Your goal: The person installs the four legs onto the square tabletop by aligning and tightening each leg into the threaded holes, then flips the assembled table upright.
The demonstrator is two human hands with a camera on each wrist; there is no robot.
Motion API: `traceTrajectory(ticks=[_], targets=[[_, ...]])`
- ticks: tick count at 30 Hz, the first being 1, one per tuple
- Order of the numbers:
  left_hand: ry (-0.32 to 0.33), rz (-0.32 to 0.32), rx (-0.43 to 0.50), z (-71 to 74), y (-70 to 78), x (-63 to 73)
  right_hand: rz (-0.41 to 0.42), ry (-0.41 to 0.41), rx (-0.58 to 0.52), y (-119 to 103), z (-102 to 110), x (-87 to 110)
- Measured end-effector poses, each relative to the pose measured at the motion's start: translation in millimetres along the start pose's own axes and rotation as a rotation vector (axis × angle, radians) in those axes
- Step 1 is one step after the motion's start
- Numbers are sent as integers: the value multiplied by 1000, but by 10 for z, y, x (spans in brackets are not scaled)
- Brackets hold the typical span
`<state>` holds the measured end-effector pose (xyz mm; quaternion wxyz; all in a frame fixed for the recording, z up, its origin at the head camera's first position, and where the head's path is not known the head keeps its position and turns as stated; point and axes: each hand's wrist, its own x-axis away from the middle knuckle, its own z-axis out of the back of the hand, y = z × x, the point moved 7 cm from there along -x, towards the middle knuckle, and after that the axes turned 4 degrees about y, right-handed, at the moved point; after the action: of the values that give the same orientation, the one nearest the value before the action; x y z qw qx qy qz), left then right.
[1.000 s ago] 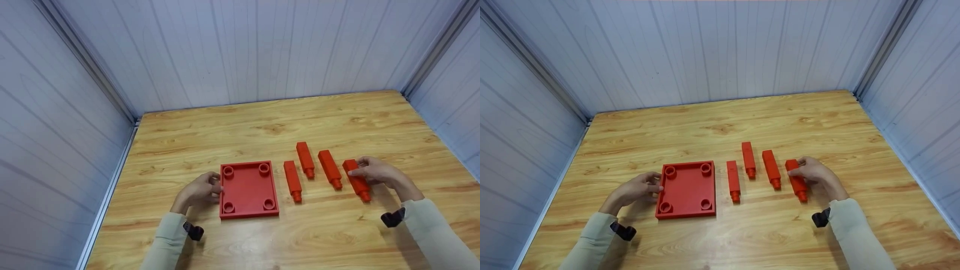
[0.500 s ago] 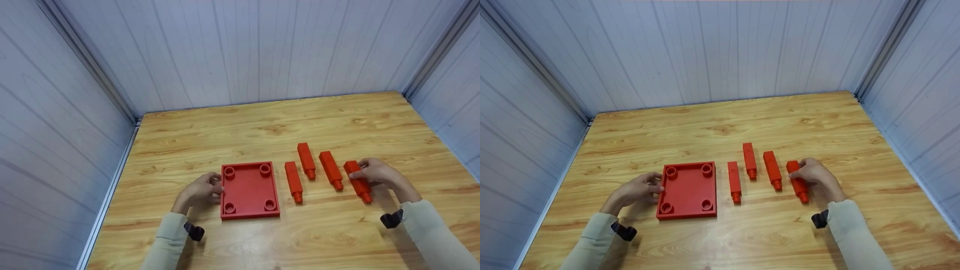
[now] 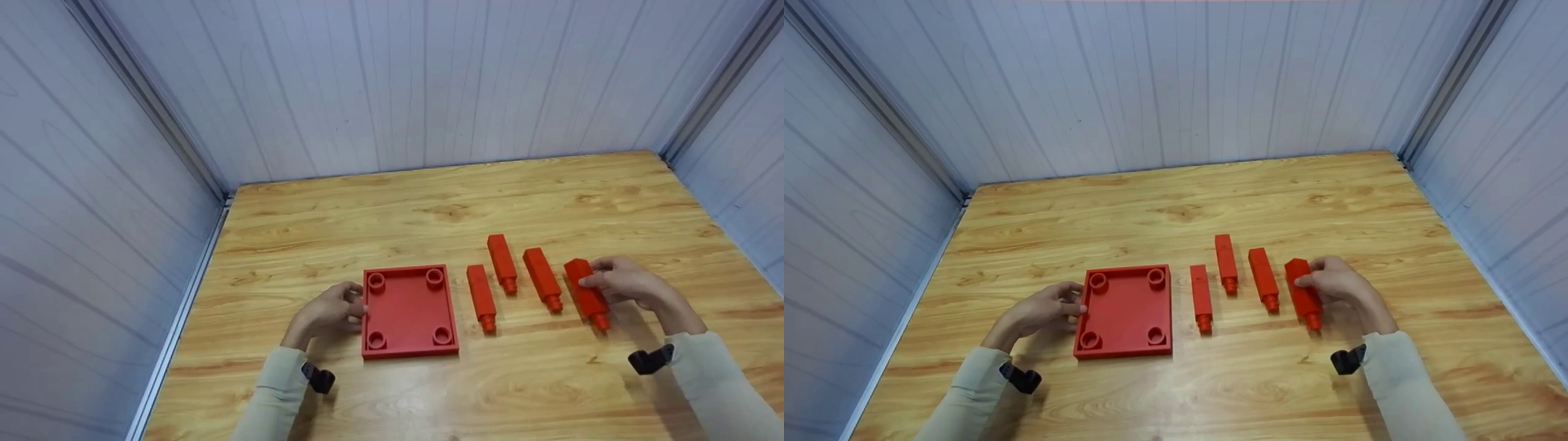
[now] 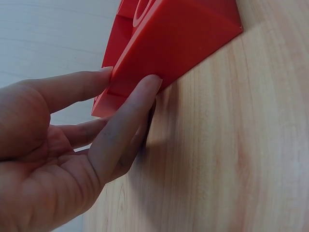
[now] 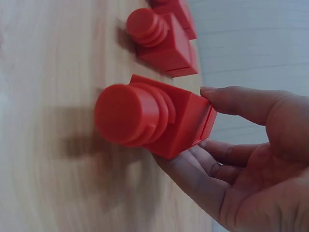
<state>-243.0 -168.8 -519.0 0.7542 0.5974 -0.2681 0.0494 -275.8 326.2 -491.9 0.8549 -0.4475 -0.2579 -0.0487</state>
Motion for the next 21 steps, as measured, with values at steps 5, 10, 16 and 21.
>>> traceTrajectory(ticks=[5, 10, 16, 21], targets=[[0, 0, -7, 8, 3, -2, 40, 14, -18, -115, 27, 12], [7, -9, -19, 8, -1, -3, 64, 40, -20, -206, 32, 31], [24, -9, -25, 18, -7, -15, 97, 75, -1, -323, 27, 83], [23, -10, -21, 19, -9, -14, 110, 106, 2, -439, 2, 125]])
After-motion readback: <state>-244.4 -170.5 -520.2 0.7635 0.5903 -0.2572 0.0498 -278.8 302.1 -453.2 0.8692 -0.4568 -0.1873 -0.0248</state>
